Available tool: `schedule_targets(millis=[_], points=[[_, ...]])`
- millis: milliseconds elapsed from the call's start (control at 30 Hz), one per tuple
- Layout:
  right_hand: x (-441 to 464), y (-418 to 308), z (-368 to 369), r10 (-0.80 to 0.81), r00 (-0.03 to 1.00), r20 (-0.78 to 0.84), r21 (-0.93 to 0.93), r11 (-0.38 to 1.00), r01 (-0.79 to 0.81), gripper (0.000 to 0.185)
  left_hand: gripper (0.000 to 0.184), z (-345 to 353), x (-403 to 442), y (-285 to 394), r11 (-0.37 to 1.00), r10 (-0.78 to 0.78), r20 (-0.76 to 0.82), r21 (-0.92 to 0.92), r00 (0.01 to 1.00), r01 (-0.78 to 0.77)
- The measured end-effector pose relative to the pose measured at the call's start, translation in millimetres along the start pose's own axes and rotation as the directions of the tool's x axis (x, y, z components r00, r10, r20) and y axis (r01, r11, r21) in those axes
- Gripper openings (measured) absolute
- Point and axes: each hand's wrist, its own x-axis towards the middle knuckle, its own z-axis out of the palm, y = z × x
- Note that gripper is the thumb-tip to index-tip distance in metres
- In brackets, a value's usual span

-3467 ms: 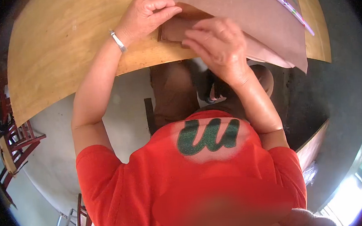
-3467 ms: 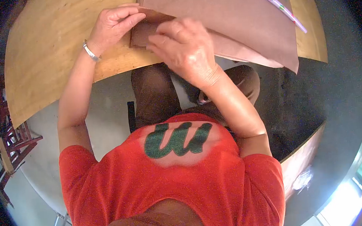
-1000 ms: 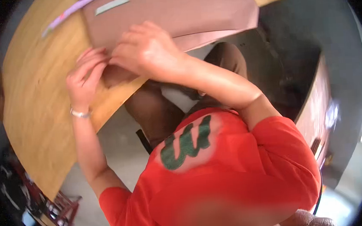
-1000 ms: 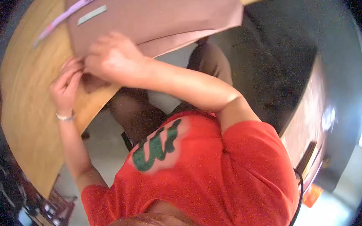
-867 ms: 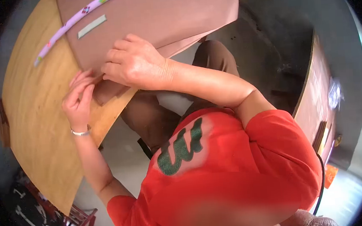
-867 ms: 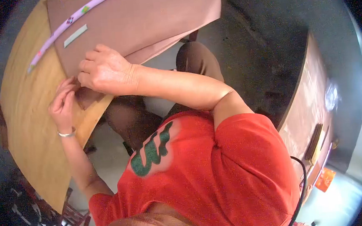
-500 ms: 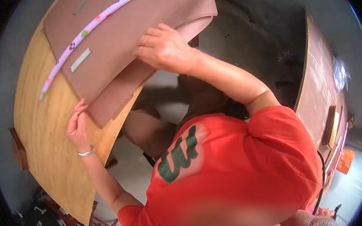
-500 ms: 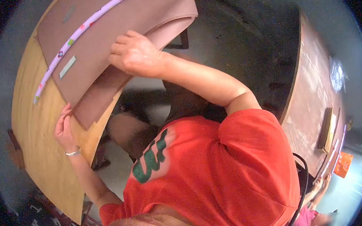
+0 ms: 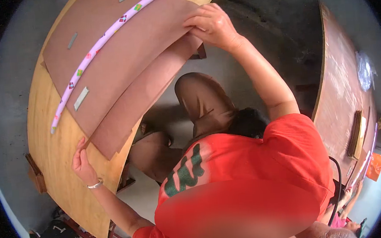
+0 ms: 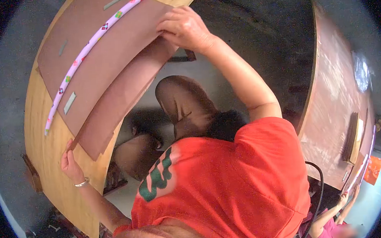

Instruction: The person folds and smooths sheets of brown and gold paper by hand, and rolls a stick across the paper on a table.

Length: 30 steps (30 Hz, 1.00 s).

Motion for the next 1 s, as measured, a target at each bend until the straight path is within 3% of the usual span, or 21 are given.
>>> schedule_targets(millis=[233,300,333,400,433,500,533,733,1000], points=[[-3,50,-7,0.185,0.983,-0.016,0.221,0.959,-0.177,0.015,0.026,-18,7,-20,0.995,-0.065,-0.086,-0.079,0.994,0.058],[-5,59,-2,0.368,0.930,0.018,0.441,0.832,-0.338,0.015,0.025,-16,10,-15,0.996,-0.065,-0.099,-0.068,0.993,0.058],[-7,63,0,0.369,0.929,0.013,0.438,0.833,-0.337,0.015,0.025,-16,11,-14,0.996,-0.073,-0.113,-0.057,0.991,0.067],[-6,69,3,0.541,0.827,0.152,0.637,0.586,-0.501,0.015,0.023,-13,14,-9,0.996,-0.063,-0.134,-0.065,0.989,0.055],[-6,72,5,0.543,0.827,0.148,0.635,0.589,-0.500,0.015,0.021,-11,15,-8,0.996,-0.061,-0.157,-0.069,0.986,0.051],[-3,73,8,0.645,0.724,0.244,0.703,0.397,-0.590,0.016,0.018,-19,17,-18,0.990,-0.047,-0.151,-0.141,0.987,0.025],[-2,73,9,0.658,0.697,0.285,0.734,0.319,-0.600,0.017,0.016,-23,19,-25,0.978,-0.037,-0.147,-0.209,0.988,0.005],[4,77,20,0.641,0.705,0.302,0.847,0.158,-0.507,0.019,0.014,-19,23,-21,0.967,-0.041,-0.187,-0.256,0.982,-0.008],[9,77,21,0.686,0.676,0.268,0.894,0.084,-0.440,0.014,0.014,-22,23,-20,0.962,-0.067,-0.141,-0.272,0.988,0.027]])
